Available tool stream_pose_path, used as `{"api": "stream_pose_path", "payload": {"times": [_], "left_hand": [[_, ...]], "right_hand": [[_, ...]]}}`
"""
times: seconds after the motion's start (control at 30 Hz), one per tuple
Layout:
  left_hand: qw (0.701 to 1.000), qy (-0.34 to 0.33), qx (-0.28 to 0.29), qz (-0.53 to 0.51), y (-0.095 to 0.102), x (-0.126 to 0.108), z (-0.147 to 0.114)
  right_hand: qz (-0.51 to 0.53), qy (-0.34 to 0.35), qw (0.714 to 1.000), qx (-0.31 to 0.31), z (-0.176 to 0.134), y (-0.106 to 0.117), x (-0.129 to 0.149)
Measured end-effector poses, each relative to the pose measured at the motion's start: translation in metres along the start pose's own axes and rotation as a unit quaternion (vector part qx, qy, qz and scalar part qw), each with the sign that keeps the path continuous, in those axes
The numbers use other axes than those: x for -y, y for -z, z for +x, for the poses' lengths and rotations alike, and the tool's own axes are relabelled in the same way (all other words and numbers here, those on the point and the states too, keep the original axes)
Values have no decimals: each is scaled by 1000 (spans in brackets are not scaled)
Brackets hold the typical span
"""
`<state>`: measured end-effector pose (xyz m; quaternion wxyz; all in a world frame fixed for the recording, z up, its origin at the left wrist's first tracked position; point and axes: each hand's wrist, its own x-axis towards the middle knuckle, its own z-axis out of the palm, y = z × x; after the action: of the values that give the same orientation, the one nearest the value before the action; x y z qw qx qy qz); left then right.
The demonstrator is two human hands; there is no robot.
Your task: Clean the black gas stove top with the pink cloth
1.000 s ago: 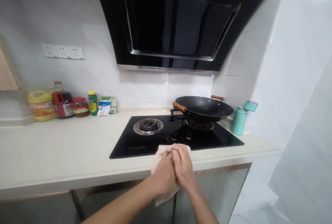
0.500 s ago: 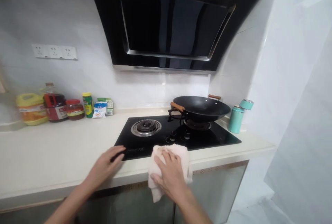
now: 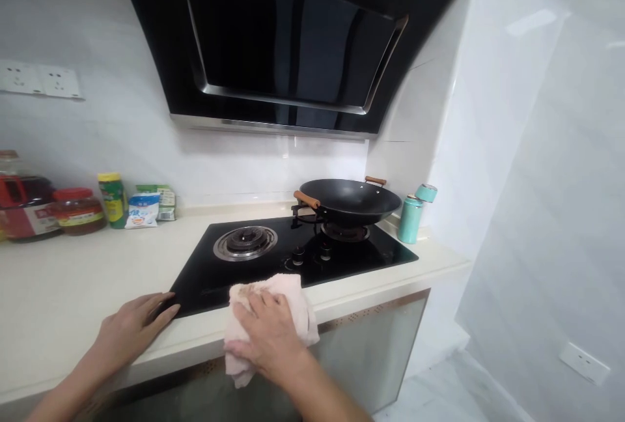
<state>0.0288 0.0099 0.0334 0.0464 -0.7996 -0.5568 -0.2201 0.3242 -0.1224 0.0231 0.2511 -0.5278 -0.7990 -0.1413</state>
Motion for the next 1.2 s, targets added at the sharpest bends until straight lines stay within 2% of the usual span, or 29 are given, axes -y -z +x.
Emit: {"api": "stream_pose_path", "payload": {"times": [0.17,0.3,0.4,0.43,0.5,0.57,0.63,0.77,0.93,1.07,1.2], "left_hand": [[1000,-4,7,11,-3,5,0],[1000,-10,18,12,-3,3,0],[1000,-13,13,13,-2,-1,-1],[1000,-16,10,12,-1,-2,-1],[1000,-18,5,12,0,-6,-3],[1000,-16,4,14,2,-9,-5],[1000,-10,6,14,3,-12,-7],[1000,-4,3,9,5,-18,-9],[1000,-6,-4,17,7,-25,-13],[1000,-1,-14,1,9,-30,-16],[999,-1,-22,-22,11,-31,-18]], "right_hand": [[-12,-83,996,28,-33,19,-55],[-73,-190,979,32,-64,39,-118],[-119,-279,951,57,-88,59,-177],[-129,-330,933,66,-95,66,-197],[-137,-384,910,69,-106,81,-233],[-142,-425,891,75,-112,94,-259],[-149,-461,871,80,-111,100,-274],[-158,-500,847,90,-101,94,-271],[-148,-478,855,140,-84,75,-233],[-127,-420,880,180,-59,59,-178],[-81,-330,916,215,-25,44,-100]]}}
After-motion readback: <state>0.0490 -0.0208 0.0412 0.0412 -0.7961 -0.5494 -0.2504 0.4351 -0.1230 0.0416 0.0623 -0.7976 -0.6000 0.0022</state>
